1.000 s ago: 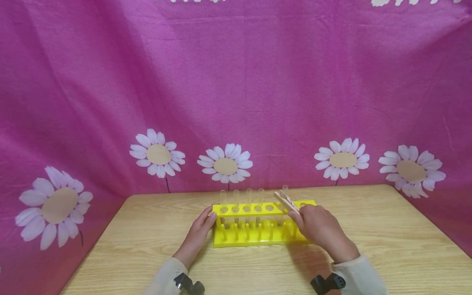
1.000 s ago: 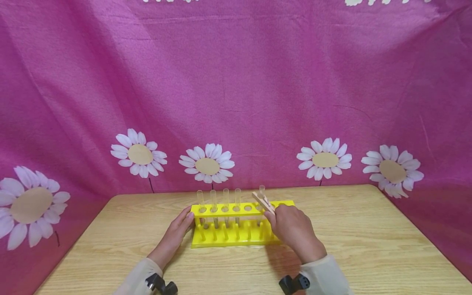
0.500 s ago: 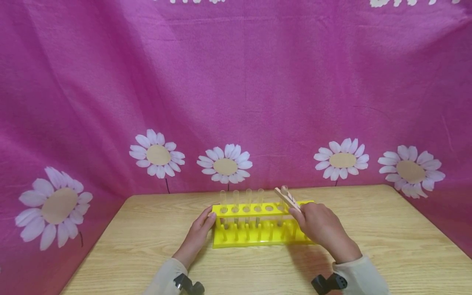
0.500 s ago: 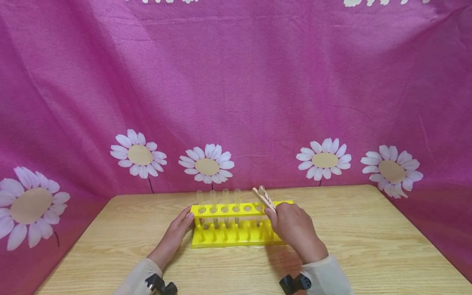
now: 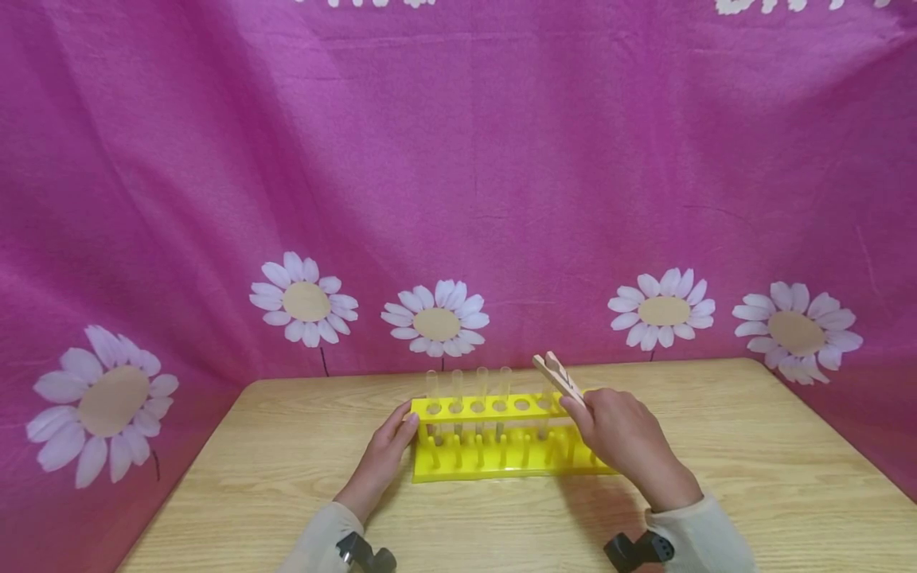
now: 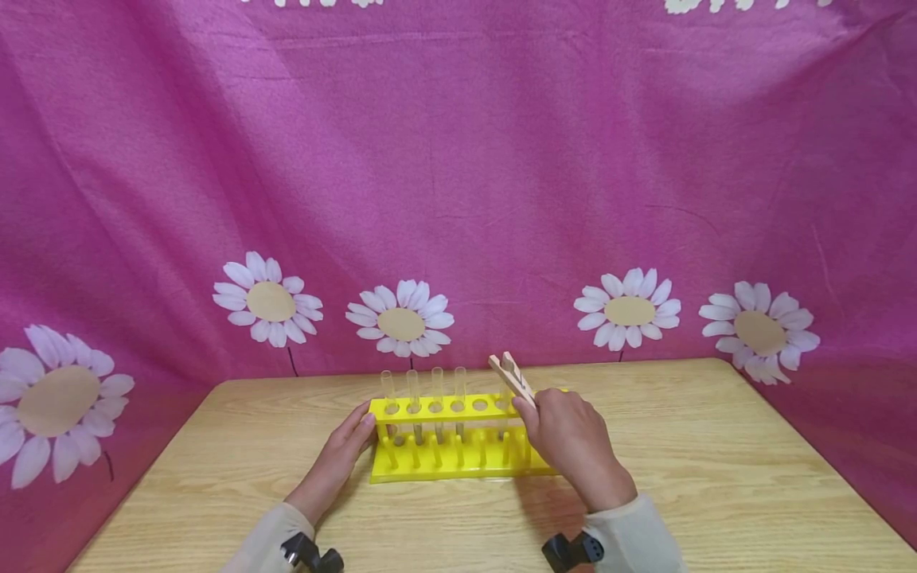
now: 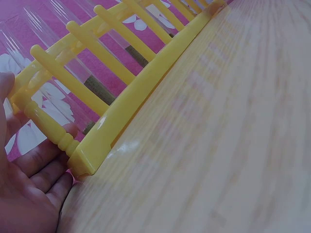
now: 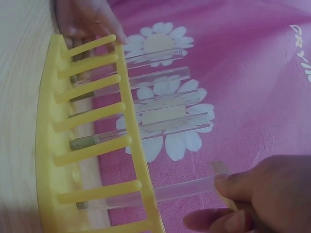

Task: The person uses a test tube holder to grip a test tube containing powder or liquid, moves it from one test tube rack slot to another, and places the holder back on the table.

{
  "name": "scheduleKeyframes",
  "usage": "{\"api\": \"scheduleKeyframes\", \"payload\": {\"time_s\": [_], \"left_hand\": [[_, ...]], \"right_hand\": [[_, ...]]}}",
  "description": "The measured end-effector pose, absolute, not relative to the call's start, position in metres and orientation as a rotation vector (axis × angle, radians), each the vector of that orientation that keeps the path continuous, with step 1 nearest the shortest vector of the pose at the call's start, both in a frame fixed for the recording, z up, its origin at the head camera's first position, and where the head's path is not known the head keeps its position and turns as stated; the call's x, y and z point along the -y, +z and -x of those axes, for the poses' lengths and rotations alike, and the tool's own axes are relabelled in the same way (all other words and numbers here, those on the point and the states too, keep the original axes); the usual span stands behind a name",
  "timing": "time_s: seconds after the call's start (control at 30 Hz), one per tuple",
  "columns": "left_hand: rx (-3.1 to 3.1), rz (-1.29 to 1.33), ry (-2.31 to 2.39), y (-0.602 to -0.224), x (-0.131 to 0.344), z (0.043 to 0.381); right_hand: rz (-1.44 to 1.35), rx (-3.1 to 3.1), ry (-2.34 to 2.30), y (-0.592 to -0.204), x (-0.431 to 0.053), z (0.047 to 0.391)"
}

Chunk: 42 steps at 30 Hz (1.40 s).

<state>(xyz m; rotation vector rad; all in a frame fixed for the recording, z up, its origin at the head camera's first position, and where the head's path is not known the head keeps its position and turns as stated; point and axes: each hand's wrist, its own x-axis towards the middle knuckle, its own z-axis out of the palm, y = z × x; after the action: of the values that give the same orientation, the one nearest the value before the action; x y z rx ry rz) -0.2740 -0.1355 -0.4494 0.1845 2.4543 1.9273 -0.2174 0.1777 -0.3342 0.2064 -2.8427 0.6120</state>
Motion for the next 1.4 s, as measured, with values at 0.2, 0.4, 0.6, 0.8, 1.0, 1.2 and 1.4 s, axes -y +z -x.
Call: {"api": "scheduleKeyframes", "payload": {"time_s": [0.2, 0.4, 0.6, 0.8, 1.0, 1.2, 1.4], "left_hand": [[-2.436, -0.198, 1.93, -0.449, 0.135, 0.273], [-2.434, -0.201, 1.943, -0.449, 0.135, 0.274], [-2.43, -0.192, 1.933, -0.449, 0.135, 0.274], [-2.43, -0.198, 1.936, -0.449, 0.136, 0.274], [-2.447, -0.178, 1.924, -0.448, 0.135, 0.274], [-2.449, -0.163, 1.924, -0.448, 0.135, 0.273], [-2.466, -0.185, 1.92, -0.449, 0.135, 0.273]], "right_hand": [[-0.204, 2.823, 0.652, -0.333, -0.178, 0.216], [-0.218, 2.818, 0.67, -0.331, -0.179, 0.215], [-0.224, 2.793, 0.641, -0.331, -0.179, 0.215], [-0.21, 2.78, 0.66, -0.329, -0.18, 0.214], [-0.198, 2.762, 0.662, -0.326, -0.181, 0.213], [-0.151, 2.789, 0.677, -0.323, -0.181, 0.213], [-0.109, 2.805, 0.698, -0.321, -0.182, 0.212]]}}
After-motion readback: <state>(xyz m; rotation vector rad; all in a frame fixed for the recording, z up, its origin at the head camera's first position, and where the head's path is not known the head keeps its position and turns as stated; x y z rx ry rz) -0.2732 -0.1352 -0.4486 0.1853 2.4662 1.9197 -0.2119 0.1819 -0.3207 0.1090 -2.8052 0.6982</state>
